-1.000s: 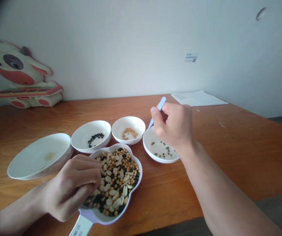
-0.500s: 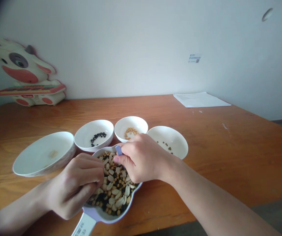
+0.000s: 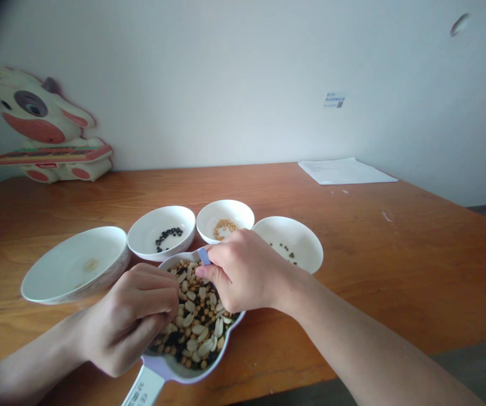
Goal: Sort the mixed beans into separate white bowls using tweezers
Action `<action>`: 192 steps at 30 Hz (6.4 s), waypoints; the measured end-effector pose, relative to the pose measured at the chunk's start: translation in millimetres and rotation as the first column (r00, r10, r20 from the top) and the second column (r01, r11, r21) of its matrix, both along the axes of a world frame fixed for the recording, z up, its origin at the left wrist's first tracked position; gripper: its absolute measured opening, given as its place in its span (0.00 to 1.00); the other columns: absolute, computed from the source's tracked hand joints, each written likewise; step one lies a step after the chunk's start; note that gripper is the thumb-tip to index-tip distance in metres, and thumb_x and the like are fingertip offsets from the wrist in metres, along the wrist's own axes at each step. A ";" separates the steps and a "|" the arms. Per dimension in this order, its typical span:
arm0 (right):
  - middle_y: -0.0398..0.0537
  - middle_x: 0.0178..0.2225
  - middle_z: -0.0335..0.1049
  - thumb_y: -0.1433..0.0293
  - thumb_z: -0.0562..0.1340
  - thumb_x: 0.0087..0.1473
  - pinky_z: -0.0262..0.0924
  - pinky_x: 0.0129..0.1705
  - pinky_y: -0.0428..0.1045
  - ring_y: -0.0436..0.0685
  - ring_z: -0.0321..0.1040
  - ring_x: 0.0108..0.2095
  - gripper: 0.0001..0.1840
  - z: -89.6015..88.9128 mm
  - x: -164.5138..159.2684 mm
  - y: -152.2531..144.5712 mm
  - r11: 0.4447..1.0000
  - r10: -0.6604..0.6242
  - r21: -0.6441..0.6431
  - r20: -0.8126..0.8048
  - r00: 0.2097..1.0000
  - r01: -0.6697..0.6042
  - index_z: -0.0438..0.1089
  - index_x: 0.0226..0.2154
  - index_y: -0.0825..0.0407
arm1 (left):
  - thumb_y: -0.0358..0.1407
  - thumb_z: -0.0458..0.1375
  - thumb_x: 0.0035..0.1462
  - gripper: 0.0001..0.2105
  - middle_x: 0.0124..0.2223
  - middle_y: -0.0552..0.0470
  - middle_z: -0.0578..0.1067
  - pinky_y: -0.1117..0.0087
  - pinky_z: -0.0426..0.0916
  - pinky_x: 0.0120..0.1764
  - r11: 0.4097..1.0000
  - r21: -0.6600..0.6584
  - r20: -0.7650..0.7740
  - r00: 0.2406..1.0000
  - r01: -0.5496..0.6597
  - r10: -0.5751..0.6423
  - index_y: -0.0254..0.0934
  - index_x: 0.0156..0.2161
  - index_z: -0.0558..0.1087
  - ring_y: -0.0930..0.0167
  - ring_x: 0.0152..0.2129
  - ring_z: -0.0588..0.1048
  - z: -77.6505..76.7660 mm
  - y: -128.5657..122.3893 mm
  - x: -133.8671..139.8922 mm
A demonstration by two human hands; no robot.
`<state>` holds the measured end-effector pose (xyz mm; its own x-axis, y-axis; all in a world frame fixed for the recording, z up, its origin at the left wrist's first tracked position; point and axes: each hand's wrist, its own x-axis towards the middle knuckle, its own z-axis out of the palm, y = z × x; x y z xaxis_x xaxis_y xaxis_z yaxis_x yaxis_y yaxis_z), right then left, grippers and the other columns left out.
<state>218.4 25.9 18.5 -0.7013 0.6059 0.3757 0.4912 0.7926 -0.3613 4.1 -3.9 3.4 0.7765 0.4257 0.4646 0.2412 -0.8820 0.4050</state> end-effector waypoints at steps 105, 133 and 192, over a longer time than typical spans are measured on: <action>0.37 0.16 0.48 0.70 0.58 0.57 0.40 0.23 0.46 0.45 0.44 0.18 0.20 3.3 2.7 -0.2 0.998 -0.028 0.053 -0.201 0.979 0.039 0.58 0.16 0.54 | 0.24 0.44 0.55 0.11 0.21 0.54 0.64 0.67 0.52 0.23 1.000 -0.021 0.004 1.000 0.009 -0.009 0.37 0.24 0.59 0.72 0.18 0.58 -1.7 1.5 1.3; 0.34 0.14 0.43 0.70 0.59 0.57 0.37 0.22 0.46 0.44 0.39 0.17 0.23 2.5 0.8 0.3 0.987 -0.086 0.112 -0.210 0.974 0.111 0.50 0.16 0.53 | 0.24 0.43 0.56 0.12 0.20 0.54 0.63 0.66 0.51 0.22 1.000 -0.008 0.001 1.000 -0.001 0.001 0.37 0.23 0.58 0.72 0.18 0.58 -0.7 0.8 2.0; 0.41 0.16 0.56 0.67 0.57 0.60 0.44 0.25 0.47 0.47 0.47 0.19 0.22 -2.7 1.1 2.4 1.000 -0.020 0.022 -0.054 0.998 0.021 0.60 0.16 0.55 | 0.25 0.43 0.56 0.12 0.20 0.53 0.65 0.68 0.53 0.23 1.000 -0.002 -0.025 1.000 -0.001 0.001 0.36 0.23 0.61 0.72 0.17 0.60 -0.5 1.1 1.7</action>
<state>219.5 28.2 15.8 -0.6671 0.6110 0.4262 0.4879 0.7907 -0.3698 5.8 -2.7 2.9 0.7874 0.4270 0.4446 0.2518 -0.8811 0.4004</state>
